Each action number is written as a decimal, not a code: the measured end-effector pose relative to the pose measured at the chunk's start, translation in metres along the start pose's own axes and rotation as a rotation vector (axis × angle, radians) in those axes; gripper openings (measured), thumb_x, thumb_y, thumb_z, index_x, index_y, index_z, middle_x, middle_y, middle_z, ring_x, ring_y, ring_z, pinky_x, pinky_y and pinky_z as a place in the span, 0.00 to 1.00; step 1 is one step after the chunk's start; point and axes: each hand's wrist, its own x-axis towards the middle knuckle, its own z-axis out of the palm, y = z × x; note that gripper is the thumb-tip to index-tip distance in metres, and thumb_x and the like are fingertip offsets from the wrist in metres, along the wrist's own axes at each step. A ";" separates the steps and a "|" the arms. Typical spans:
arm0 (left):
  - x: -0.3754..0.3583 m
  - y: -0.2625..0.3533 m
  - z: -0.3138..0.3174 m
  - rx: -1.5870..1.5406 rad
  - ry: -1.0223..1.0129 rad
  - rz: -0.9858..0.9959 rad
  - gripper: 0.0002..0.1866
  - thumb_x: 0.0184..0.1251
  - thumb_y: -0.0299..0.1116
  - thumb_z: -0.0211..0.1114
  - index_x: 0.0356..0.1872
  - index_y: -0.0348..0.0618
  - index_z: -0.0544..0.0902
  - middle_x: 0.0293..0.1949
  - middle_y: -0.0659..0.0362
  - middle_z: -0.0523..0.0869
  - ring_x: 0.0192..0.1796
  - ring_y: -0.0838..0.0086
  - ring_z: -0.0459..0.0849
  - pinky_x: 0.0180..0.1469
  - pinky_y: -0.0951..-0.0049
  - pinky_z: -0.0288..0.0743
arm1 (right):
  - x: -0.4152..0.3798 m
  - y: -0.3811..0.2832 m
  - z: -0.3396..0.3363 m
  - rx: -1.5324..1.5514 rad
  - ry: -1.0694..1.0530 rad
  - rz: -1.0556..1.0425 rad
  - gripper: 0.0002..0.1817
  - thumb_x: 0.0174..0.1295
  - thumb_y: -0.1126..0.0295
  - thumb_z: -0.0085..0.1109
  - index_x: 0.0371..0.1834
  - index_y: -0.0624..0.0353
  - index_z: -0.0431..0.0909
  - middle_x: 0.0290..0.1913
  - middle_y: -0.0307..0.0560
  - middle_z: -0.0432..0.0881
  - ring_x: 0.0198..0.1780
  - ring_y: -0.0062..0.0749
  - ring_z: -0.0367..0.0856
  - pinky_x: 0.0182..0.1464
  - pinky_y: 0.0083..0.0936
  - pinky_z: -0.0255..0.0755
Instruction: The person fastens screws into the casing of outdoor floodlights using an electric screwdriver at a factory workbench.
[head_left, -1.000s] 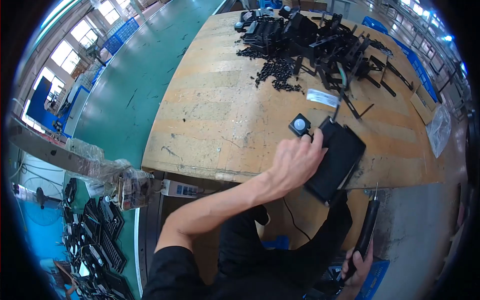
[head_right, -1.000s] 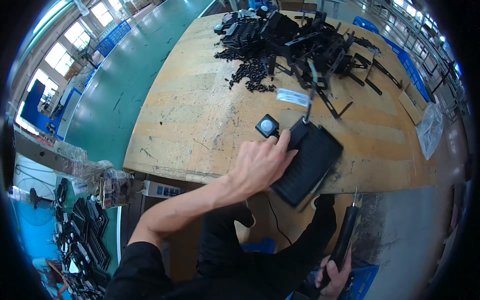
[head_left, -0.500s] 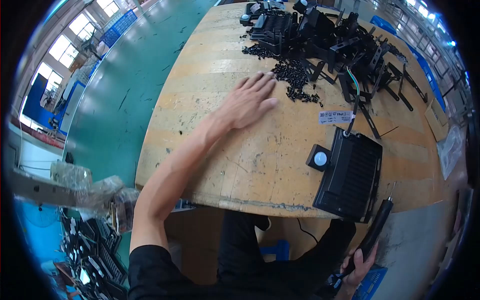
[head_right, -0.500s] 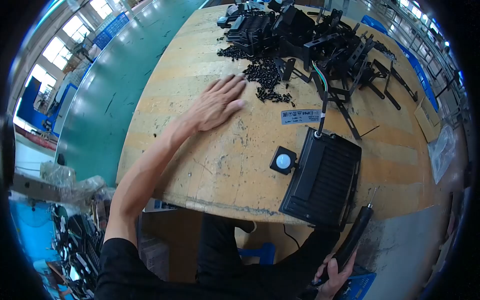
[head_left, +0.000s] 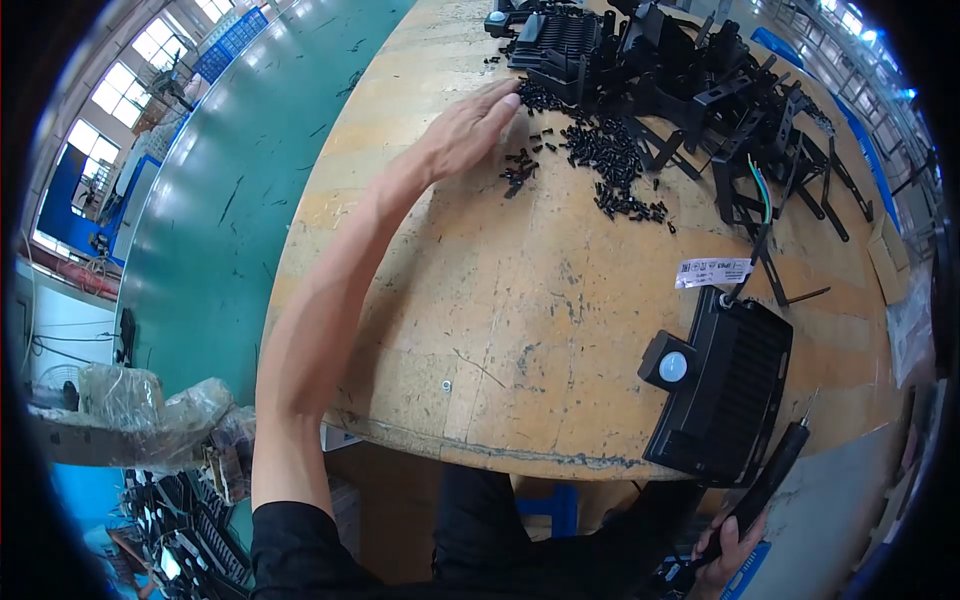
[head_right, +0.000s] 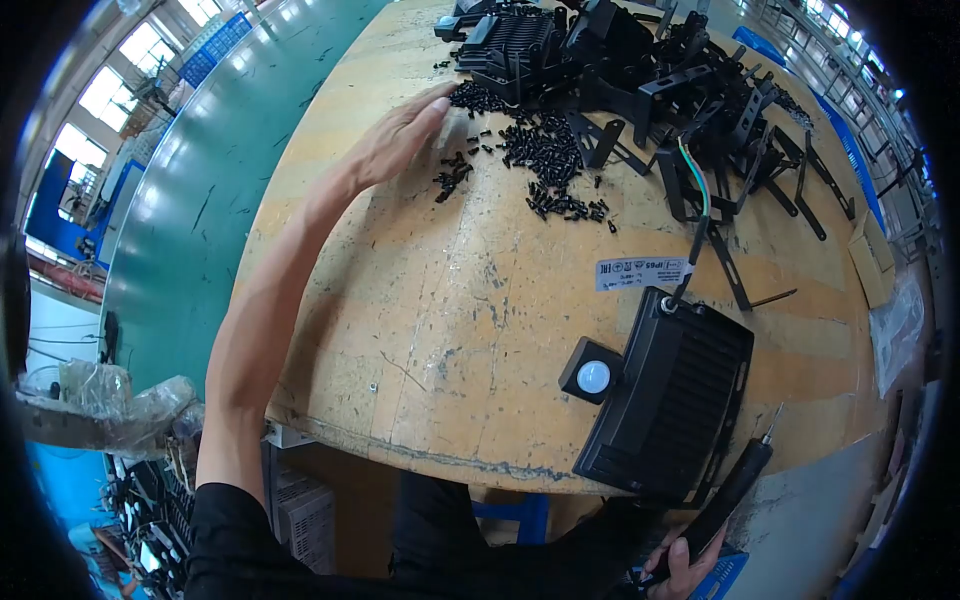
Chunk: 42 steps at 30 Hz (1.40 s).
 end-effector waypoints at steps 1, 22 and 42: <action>0.007 -0.002 0.004 0.048 -0.034 0.006 0.39 0.89 0.58 0.37 0.84 0.36 0.62 0.85 0.44 0.61 0.88 0.56 0.56 0.89 0.64 0.47 | 0.000 0.001 0.000 -0.002 0.001 0.001 0.42 0.71 0.61 0.65 0.84 0.58 0.54 0.35 0.46 0.76 0.17 0.25 0.73 0.14 0.23 0.69; -0.049 0.030 0.038 0.355 -0.122 0.234 0.35 0.90 0.57 0.36 0.86 0.49 0.60 0.88 0.55 0.57 0.90 0.61 0.48 0.90 0.53 0.38 | 0.002 0.006 0.002 0.021 -0.026 0.098 0.22 0.72 0.58 0.65 0.59 0.59 0.68 0.32 0.44 0.75 0.18 0.27 0.73 0.16 0.24 0.70; -0.068 0.047 0.013 0.260 0.023 0.201 0.13 0.78 0.26 0.61 0.55 0.38 0.90 0.57 0.51 0.89 0.61 0.56 0.84 0.68 0.57 0.77 | 0.005 0.015 -0.005 0.092 -0.058 0.070 0.26 0.70 0.59 0.67 0.63 0.59 0.67 0.30 0.44 0.75 0.16 0.27 0.72 0.14 0.24 0.70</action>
